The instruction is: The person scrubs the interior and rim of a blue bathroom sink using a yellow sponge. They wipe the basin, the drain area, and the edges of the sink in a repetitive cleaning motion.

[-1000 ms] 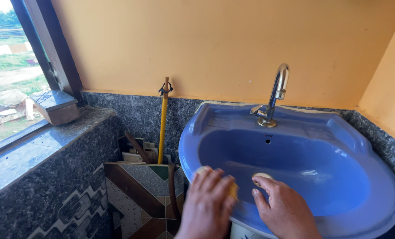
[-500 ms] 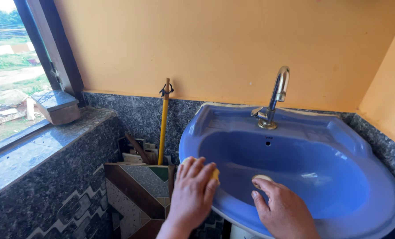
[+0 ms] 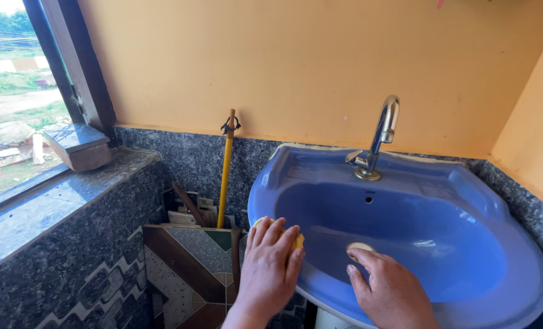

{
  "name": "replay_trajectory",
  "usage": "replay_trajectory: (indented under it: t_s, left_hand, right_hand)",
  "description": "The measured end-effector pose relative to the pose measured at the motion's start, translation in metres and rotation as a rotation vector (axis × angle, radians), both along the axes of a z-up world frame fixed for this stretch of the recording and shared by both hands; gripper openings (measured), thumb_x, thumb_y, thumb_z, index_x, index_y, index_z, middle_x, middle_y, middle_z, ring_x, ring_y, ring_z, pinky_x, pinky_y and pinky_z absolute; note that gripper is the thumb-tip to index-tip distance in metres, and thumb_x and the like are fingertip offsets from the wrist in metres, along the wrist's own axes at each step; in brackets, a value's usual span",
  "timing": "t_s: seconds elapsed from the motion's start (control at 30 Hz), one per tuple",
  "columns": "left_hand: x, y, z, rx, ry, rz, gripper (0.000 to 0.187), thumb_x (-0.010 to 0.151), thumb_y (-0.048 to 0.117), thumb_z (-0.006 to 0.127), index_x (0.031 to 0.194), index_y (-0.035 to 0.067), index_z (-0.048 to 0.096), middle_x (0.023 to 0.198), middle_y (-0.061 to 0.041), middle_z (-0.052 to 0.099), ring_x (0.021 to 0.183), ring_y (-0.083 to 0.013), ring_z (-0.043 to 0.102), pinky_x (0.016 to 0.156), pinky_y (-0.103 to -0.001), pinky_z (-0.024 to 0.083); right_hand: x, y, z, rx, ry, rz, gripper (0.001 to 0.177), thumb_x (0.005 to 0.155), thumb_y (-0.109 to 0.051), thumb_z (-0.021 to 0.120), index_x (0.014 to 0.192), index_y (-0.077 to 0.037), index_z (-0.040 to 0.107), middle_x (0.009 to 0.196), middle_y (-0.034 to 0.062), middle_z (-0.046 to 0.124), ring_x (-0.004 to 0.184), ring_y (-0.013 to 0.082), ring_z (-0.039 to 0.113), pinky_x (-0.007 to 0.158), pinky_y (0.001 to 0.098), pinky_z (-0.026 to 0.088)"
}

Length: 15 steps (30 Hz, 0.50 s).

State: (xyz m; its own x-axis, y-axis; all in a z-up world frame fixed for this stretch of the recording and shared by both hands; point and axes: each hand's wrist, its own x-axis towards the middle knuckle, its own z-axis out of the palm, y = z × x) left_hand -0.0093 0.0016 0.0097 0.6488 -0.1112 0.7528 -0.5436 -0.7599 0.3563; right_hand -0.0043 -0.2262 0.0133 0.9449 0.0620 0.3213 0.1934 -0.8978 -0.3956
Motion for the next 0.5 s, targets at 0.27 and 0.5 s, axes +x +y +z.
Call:
replay_trajectory:
  t_s: [0.27, 0.5]
  left_hand:
    - [-0.007, -0.005, -0.014, 0.056, -0.007, -0.134, 0.043, 0.097, 0.029, 0.057, 0.130, 0.004, 0.067, 0.137, -0.026, 0.061, 0.138, -0.0484, 0.046, 0.118, -0.059, 0.026]
    - [0.026, 0.013, -0.002, 0.031, -0.047, 0.011, 0.041, 0.098, 0.029, 0.056, 0.128, 0.003, 0.068, 0.137, -0.026, 0.060, 0.138, -0.0503, 0.043, 0.117, -0.058, 0.026]
  right_hand:
    - [0.007, 0.015, 0.012, -0.016, -0.319, 0.217, 0.041, 0.087, -0.025, 0.065, 0.121, -0.004, 0.070, 0.117, 0.0158, 0.073, 0.118, 0.0338, 0.064, 0.101, 0.0431, 0.048]
    - [0.017, 0.072, 0.010, -0.202, -0.157, 0.135, 0.046, 0.093, -0.030, 0.055, 0.131, -0.004, 0.061, 0.130, 0.0201, 0.065, 0.128, 0.0385, 0.057, 0.101, 0.0482, 0.044]
